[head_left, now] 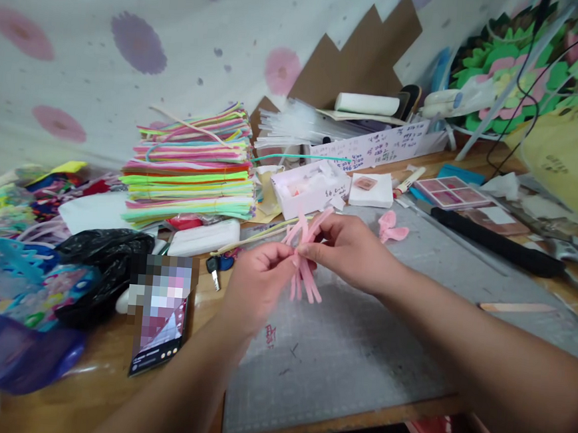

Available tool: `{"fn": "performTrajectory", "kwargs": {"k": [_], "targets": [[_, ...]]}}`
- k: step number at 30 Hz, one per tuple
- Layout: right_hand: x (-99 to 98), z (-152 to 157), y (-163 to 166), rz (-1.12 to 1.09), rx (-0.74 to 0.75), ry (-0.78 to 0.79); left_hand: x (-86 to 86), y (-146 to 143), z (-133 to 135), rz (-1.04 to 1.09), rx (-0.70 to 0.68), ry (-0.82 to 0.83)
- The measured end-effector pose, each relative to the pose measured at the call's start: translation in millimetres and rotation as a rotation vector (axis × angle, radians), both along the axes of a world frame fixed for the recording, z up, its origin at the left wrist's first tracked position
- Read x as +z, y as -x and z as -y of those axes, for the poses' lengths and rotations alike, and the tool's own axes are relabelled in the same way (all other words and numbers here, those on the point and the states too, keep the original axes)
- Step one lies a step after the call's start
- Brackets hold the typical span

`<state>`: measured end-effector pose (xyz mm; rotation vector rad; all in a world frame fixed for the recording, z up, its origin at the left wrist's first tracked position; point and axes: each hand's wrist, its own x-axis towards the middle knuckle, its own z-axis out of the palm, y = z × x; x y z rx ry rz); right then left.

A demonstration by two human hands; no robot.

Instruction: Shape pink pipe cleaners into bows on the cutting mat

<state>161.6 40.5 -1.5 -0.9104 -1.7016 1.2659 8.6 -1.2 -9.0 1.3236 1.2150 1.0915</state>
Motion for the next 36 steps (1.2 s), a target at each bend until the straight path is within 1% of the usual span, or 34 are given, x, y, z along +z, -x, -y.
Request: {"fn": "performTrajectory", "kwargs": {"k": [3,5,7,11,16,19,21,23,25,27,29,32,36], "targets": [[-3.3,-2.7,-2.3,-0.086,0.064,0.071,1.9,-0.7,-1.9,0.189,-0.093,0.182],[-3.5,-3.5,-3.7,-0.102,0.078,0.087,3.4,-1.4,-2.2,0.225,-0.105,0.250],[-2.3,-3.3,-4.5,-0.091,0.085,0.092,4.5,-2.0,-1.9,0.235,-0.110,0.279],[1.4,-1.5,-4.3,-0.058,0.058,0.056,5.2,-2.2,-1.8,0.244,-0.105,0.292],[3.8,-1.1,-4.5,-0.085,0.123,0.059,3.8,-1.5,-2.4,0.266,-0.135,0.324],[2.6,-1.3,-4.1,-0.080,0.117,0.075,1.9,-3.2,-1.9,0.297,-0.153,0.336],[0.5,-1.0,-2.2,-0.097,0.079,0.087,-0.5,-5.2,-1.1,0.293,-0.142,0.315],[-2.1,-0.4,0.8,-0.106,0.004,0.090,-3.6,-7.3,-0.6,0.255,-0.097,0.249],[-4.5,0.5,4.3,-0.107,-0.080,0.075,-6.4,-8.8,-0.5,0.202,-0.054,0.174],[-6.2,1.8,7.4,-0.112,-0.128,0.053,-7.6,-9.6,-0.7,0.170,-0.040,0.147],[-7.1,3.1,9.4,-0.120,-0.136,0.045,-6.7,-9.7,-0.8,0.179,-0.045,0.177],[-8.1,3.5,10.1,-0.143,-0.123,0.076,-3.0,-8.5,-0.8,0.204,-0.057,0.258],[-11.1,-0.1,8.4,-0.221,-0.107,0.099,-0.5,-5.4,-1.1,0.224,-0.083,0.325]]}}
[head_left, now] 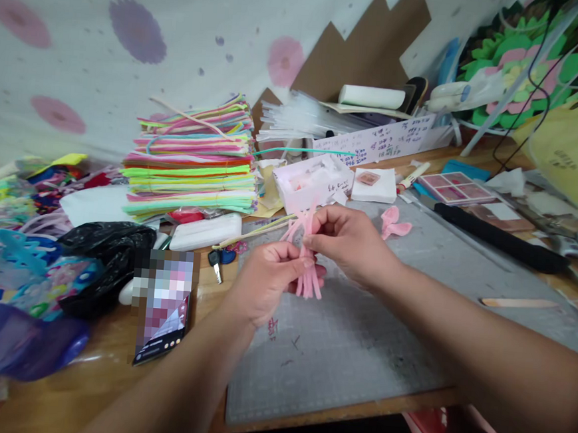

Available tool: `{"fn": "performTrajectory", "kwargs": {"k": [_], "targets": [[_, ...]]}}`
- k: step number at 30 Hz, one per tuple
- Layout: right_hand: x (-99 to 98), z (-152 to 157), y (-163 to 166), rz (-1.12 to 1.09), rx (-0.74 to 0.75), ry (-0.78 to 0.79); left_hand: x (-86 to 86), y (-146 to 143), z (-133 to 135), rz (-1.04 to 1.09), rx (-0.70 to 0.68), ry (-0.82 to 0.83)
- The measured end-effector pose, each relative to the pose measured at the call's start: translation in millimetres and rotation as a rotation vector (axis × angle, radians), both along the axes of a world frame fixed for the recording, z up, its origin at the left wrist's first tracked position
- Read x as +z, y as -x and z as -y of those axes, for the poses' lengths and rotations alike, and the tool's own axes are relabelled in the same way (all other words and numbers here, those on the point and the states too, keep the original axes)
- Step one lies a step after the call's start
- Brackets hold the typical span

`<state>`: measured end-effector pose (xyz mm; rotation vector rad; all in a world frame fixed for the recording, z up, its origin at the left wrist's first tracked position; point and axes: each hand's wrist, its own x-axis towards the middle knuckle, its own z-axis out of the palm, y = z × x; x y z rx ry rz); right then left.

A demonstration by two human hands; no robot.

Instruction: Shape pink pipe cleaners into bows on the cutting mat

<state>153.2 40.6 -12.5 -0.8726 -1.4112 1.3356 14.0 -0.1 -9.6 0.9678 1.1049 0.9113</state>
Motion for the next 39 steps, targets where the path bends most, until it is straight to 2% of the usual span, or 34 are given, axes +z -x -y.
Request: {"fn": "performTrajectory", "kwargs": {"k": [6,12,16,19,21,26,29,34,39], "targets": [[-3.1,-3.2,-0.8,-0.069,-0.057,0.029,-3.9,1.7,-0.5,-0.052,-0.046,0.000],[0.1,-1.6,1.6,-0.127,-0.089,0.039,-2.5,-5.4,2.9,0.004,0.045,0.005],[3.3,-3.6,-3.1,-0.194,0.060,0.128,-0.9,-6.6,4.2,0.024,0.081,-0.007],[3.4,-5.6,-7.9,-0.113,0.226,0.136,-0.5,-4.0,3.5,0.009,0.048,-0.021],[2.9,-6.2,-9.3,-0.022,0.255,0.096,-0.9,-2.4,2.8,0.003,0.035,-0.017],[4.1,-3.3,-5.5,0.242,-0.011,-0.069,-2.5,-3.3,2.4,0.036,0.062,-0.017],[5.5,0.3,-1.8,0.280,-0.097,-0.087,-2.5,-5.2,2.8,0.070,0.078,-0.046],[3.4,5.2,3.0,0.163,-0.132,-0.021,-3.1,-4.6,3.1,0.083,0.057,-0.075],[3.4,-1.4,-2.7,0.087,-0.063,-0.031,-4.9,-0.5,1.0,-0.027,0.021,-0.056]]}}
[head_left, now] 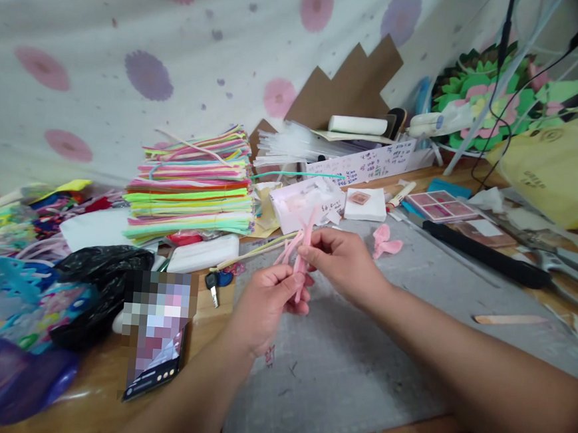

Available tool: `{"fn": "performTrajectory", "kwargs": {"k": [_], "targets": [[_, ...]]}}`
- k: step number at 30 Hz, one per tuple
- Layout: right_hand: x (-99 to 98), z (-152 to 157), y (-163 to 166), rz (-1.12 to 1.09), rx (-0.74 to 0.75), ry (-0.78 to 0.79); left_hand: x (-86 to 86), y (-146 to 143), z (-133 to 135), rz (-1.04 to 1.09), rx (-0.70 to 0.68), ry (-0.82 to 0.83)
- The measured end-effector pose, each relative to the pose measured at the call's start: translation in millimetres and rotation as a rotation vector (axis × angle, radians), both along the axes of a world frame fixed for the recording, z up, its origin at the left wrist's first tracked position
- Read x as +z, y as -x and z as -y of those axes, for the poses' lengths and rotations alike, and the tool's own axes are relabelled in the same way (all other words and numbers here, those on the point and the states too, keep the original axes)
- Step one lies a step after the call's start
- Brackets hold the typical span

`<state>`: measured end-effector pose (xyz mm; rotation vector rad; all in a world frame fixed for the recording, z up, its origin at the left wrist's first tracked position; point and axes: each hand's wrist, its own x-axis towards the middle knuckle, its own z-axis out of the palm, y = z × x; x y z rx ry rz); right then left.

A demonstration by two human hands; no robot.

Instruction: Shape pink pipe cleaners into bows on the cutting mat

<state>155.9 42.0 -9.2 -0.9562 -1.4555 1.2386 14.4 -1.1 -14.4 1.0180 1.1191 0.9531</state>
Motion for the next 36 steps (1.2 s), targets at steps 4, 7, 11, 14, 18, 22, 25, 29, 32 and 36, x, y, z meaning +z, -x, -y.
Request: {"fn": "performTrajectory", "kwargs": {"k": [4,7,11,14,18,22,25,29,32,36], "targets": [[9.0,-9.2,-15.3,-0.201,0.120,-0.017,2.8,0.6,0.7,-0.007,-0.040,0.048],[14.5,-12.3,-24.2,-0.247,0.221,-0.009,5.3,-0.4,2.5,-0.015,-0.087,0.076],[18.0,-11.0,-28.7,-0.181,0.245,-0.070,6.1,-1.2,3.7,-0.027,-0.105,0.067],[19.4,-9.7,-29.4,-0.103,0.259,-0.135,5.3,-0.8,3.3,-0.044,-0.087,0.051],[15.4,-11.7,-26.7,0.020,0.131,-0.177,3.9,-0.1,3.0,-0.064,-0.087,0.025],[13.0,-14.8,-27.2,-0.009,0.137,-0.148,3.8,1.4,2.4,-0.066,-0.099,0.008],[20.5,-13.5,-36.6,0.032,0.015,-0.393,4.7,4.4,-0.1,-0.066,-0.111,0.008],[32.5,-9.4,-51.1,0.506,-0.023,-0.990,6.8,11.9,-4.7,-0.085,-0.154,0.002],[31.5,-9.3,-53.4,0.813,0.013,-1.191,7.9,17.4,-6.6,-0.116,-0.240,-0.018],[25.9,-10.7,-51.3,0.839,0.052,-1.221,8.7,21.6,-8.0,-0.098,-0.324,0.009]]}}
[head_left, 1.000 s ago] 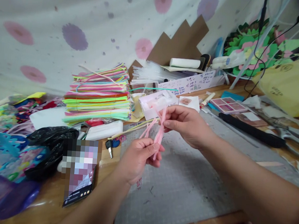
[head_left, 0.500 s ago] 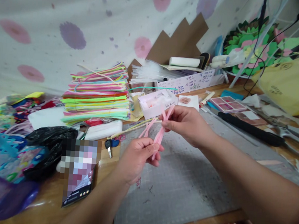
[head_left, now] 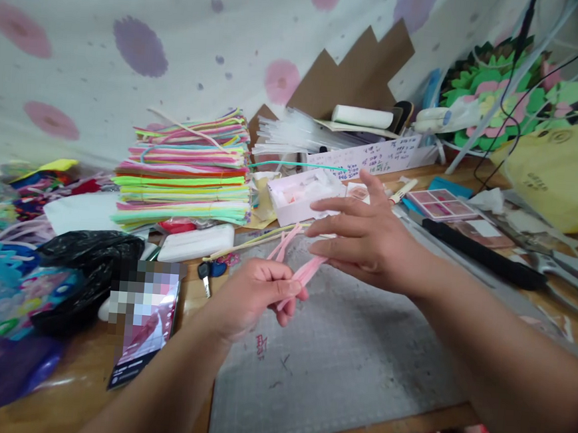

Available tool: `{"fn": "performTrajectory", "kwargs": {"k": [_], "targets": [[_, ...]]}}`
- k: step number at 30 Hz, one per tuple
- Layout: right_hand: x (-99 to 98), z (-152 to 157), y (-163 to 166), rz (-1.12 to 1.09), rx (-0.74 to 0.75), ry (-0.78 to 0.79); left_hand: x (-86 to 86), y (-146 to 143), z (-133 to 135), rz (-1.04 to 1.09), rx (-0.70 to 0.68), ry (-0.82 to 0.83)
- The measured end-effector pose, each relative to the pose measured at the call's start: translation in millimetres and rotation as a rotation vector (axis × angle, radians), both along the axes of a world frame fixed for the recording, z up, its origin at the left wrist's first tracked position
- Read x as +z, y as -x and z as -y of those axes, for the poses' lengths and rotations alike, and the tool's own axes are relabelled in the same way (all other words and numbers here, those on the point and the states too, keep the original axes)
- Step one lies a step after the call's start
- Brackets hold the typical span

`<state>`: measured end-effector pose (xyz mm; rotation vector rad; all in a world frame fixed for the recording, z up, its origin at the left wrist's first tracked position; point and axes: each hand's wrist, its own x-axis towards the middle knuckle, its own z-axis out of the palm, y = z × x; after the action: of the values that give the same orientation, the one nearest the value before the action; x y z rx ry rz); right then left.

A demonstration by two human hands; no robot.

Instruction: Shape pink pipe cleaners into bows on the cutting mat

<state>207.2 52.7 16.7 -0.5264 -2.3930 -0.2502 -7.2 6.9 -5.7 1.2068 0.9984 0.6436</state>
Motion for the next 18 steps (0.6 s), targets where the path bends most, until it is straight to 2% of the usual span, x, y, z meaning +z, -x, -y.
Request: {"fn": "performTrajectory", "kwargs": {"k": [4,12,18], "targets": [[4.0,4.2,0.5,-0.006,0.021,-0.014,-0.3,3.7,-3.2,0.051,-0.037,0.041],[11.9,13.5,6.4,0.116,0.060,0.008,0.9,11.6,-7.8,0.080,-0.170,0.061],[17.4,20.5,11.9,0.280,0.101,-0.077,1.6,-0.7,-1.6,0.107,-0.094,-0.021]]}}
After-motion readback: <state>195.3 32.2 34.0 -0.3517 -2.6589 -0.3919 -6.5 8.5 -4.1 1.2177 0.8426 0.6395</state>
